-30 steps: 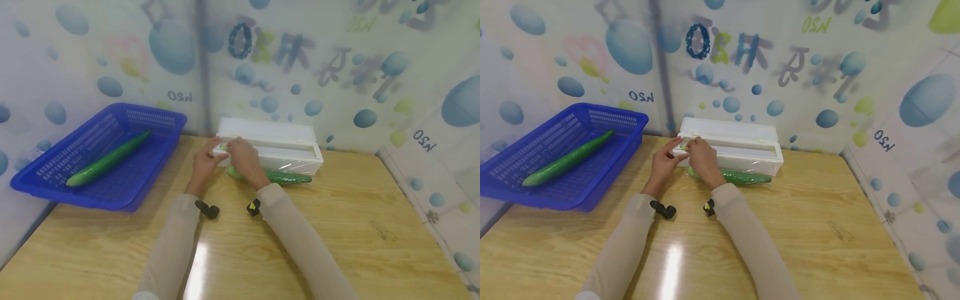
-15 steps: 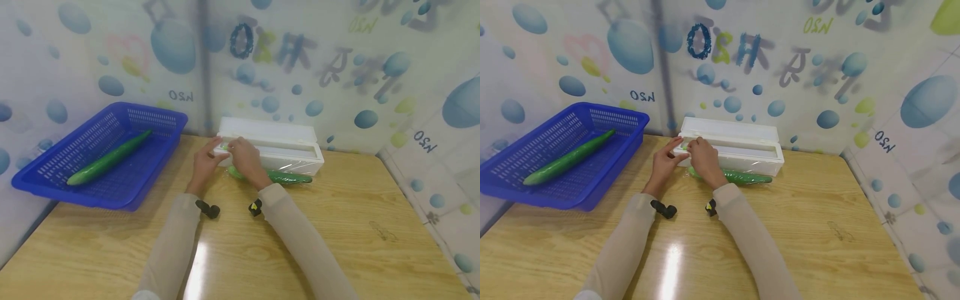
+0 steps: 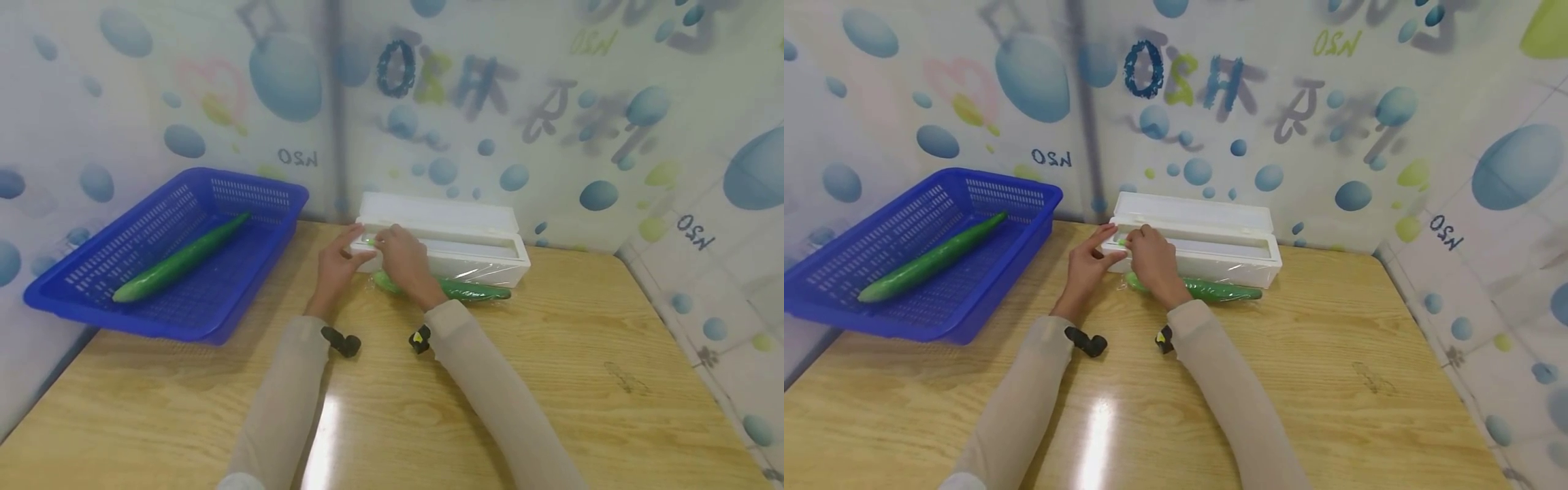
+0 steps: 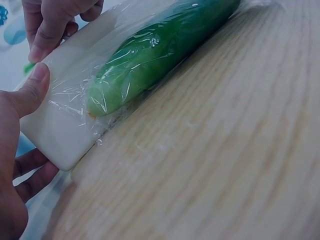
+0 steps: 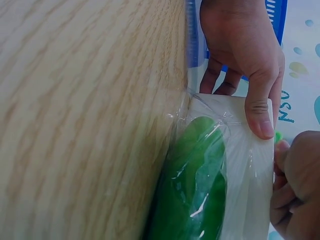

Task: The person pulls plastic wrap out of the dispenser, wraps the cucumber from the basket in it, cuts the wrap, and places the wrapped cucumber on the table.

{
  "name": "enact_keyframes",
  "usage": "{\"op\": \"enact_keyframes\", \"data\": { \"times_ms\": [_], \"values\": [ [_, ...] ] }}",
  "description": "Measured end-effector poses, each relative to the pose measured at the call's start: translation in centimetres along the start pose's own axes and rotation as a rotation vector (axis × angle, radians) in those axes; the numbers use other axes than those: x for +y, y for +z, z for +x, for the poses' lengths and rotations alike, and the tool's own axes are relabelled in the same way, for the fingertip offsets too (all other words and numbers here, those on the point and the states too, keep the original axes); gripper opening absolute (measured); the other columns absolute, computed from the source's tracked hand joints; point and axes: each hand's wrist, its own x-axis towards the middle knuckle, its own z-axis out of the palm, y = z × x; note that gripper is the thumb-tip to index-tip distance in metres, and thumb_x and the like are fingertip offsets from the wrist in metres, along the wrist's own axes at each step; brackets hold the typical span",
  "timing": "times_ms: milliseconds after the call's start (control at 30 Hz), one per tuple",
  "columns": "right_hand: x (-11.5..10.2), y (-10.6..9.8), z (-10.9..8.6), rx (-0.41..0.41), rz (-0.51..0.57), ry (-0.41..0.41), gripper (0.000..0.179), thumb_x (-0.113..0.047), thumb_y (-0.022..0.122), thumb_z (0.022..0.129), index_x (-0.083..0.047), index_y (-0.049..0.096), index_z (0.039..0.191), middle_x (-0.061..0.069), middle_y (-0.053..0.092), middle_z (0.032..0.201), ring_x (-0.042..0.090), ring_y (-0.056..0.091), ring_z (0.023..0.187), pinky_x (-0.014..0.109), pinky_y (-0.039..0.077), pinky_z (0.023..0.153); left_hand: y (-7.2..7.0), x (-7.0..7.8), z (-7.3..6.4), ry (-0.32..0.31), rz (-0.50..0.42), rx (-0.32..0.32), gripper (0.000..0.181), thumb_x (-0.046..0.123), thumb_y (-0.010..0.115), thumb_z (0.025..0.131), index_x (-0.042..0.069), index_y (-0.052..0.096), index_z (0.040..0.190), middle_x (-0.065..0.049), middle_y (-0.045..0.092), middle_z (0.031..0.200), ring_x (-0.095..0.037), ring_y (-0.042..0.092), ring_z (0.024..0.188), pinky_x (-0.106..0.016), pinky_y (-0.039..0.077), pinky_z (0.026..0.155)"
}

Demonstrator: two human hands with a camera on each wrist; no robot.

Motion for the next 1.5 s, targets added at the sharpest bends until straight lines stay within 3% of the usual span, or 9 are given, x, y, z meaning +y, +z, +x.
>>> {"op": "enact_keyframes", "data": {
  "times_ms": [167, 400, 633, 733, 1167, 1500],
  "values": [
    [0.2, -0.2, -0.1, -0.005, -0.006, 0.004, 0.024, -0.018, 0.051, 0.099, -0.012, 0.064, 0.119, 0.004, 0.058, 0.108, 0.02, 0.058, 0.094, 0.037, 0.053, 0.073, 0.2, 0.2, 0.0, -0.003, 0.004, -0.002, 0.053, 0.018, 0.082, 0.075, 0.013, 0.064, 0.125, 0.002, 0.055, 0.135, -0.013, 0.051, 0.064, -0.019, 0.044, 0.059],
    [0.6, -0.1, -0.2, -0.014, -0.016, 0.017, 0.026, -0.023, 0.049, 0.1, -0.013, 0.064, 0.119, 0.004, 0.058, 0.11, 0.022, 0.058, 0.097, 0.04, 0.053, 0.076, 0.2, 0.2, -0.1, -0.01, -0.015, -0.006, 0.053, 0.016, 0.082, 0.075, 0.011, 0.063, 0.125, 0.0, 0.055, 0.135, -0.012, 0.056, 0.076, -0.018, 0.045, 0.059],
    [1.3, 0.0, -0.4, -0.018, 0.041, 0.027, 0.028, -0.025, 0.046, 0.101, -0.013, 0.064, 0.119, 0.002, 0.058, 0.11, 0.022, 0.057, 0.1, 0.042, 0.051, 0.082, -0.3, 0.3, -0.2, -0.028, 0.02, 0.01, 0.054, 0.016, 0.081, 0.076, 0.013, 0.063, 0.126, 0.001, 0.055, 0.136, -0.013, 0.05, 0.063, -0.019, 0.044, 0.059],
    [1.6, -0.1, -0.5, -0.014, 0.052, 0.017, 0.028, -0.024, 0.046, 0.101, -0.013, 0.064, 0.119, 0.003, 0.058, 0.11, 0.021, 0.056, 0.1, 0.041, 0.05, 0.083, -0.4, 0.2, -0.1, -0.034, 0.026, 0.006, 0.054, 0.017, 0.081, 0.076, 0.014, 0.063, 0.126, 0.003, 0.054, 0.136, -0.011, 0.051, 0.066, -0.019, 0.044, 0.06],
    [2.4, -0.4, -0.9, 0.016, 0.071, 0.006, 0.027, -0.027, 0.046, 0.101, -0.012, 0.065, 0.115, 0.002, 0.059, 0.107, 0.02, 0.057, 0.096, 0.039, 0.051, 0.08, -0.1, 0.1, 0.0, -0.025, -0.01, 0.004, 0.054, 0.014, 0.082, 0.074, 0.012, 0.063, 0.125, 0.0, 0.055, 0.135, -0.015, 0.06, 0.084, -0.019, 0.046, 0.062],
    [2.9, -0.7, -1.3, 0.027, 0.071, 0.028, 0.028, -0.029, 0.046, 0.101, -0.014, 0.066, 0.114, 0.002, 0.059, 0.104, 0.019, 0.057, 0.092, 0.038, 0.051, 0.076, 0.0, 0.1, 0.0, -0.024, 0.005, -0.004, 0.054, 0.017, 0.082, 0.075, 0.013, 0.063, 0.125, 0.001, 0.054, 0.136, -0.016, 0.059, 0.084, -0.019, 0.046, 0.064]
  ]
}}
